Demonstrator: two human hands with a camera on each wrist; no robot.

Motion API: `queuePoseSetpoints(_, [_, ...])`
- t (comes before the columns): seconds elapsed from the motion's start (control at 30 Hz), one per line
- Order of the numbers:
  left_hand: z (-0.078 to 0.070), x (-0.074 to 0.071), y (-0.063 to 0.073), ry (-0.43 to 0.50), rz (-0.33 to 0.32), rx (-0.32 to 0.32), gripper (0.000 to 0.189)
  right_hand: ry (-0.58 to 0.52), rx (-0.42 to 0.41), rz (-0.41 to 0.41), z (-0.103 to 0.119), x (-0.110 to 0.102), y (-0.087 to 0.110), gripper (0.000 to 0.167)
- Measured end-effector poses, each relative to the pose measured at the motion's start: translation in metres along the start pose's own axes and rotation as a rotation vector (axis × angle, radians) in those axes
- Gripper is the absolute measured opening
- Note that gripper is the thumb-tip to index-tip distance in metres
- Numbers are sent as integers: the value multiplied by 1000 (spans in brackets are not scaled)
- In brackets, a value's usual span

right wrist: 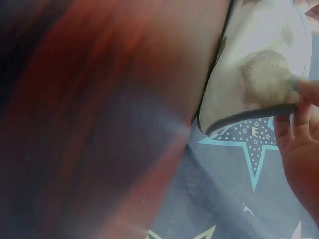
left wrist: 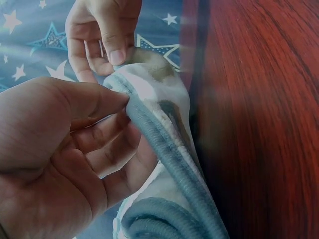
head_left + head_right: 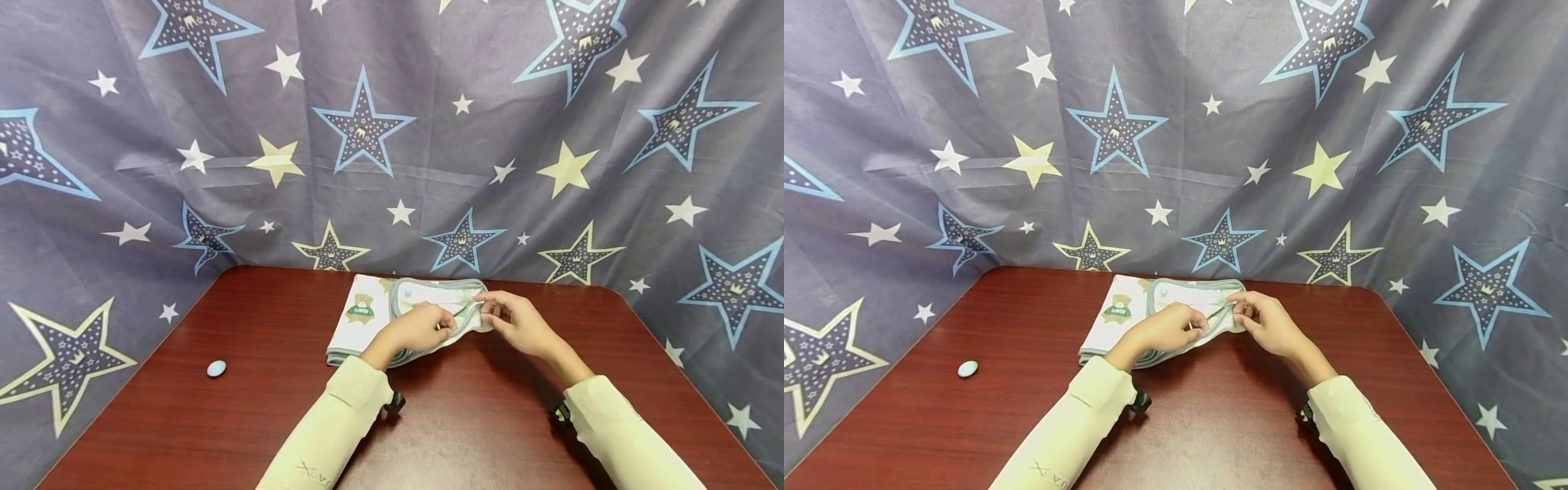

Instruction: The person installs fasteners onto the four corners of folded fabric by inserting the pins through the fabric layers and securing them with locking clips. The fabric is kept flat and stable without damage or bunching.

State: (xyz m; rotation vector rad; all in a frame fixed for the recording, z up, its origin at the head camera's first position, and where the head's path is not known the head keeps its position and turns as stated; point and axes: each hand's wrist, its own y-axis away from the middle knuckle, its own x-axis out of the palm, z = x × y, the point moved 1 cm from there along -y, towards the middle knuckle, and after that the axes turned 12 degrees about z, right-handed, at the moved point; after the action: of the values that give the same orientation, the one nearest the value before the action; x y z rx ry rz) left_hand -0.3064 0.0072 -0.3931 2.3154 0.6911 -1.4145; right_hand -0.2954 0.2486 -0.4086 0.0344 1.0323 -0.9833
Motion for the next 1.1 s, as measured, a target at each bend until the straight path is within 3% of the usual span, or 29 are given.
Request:
queuePoseSetpoints(0.2, [1, 1, 0, -11, -2, -2, 14, 133, -40, -45, 3, 0, 0, 38])
queuePoseSetpoints(0.5, [0, 1, 0, -1, -6, 3, 13, 149, -40, -48, -2, 0, 2, 37])
queuePoseSetpoints(0.83, [0, 1, 0, -6, -3, 7, 12, 244, -97, -41, -1, -2, 1, 40])
queuePoseSetpoints(1.1, [0, 0, 1, -11, -6, 1, 12, 351, -114, -13, 3, -5, -1, 30])
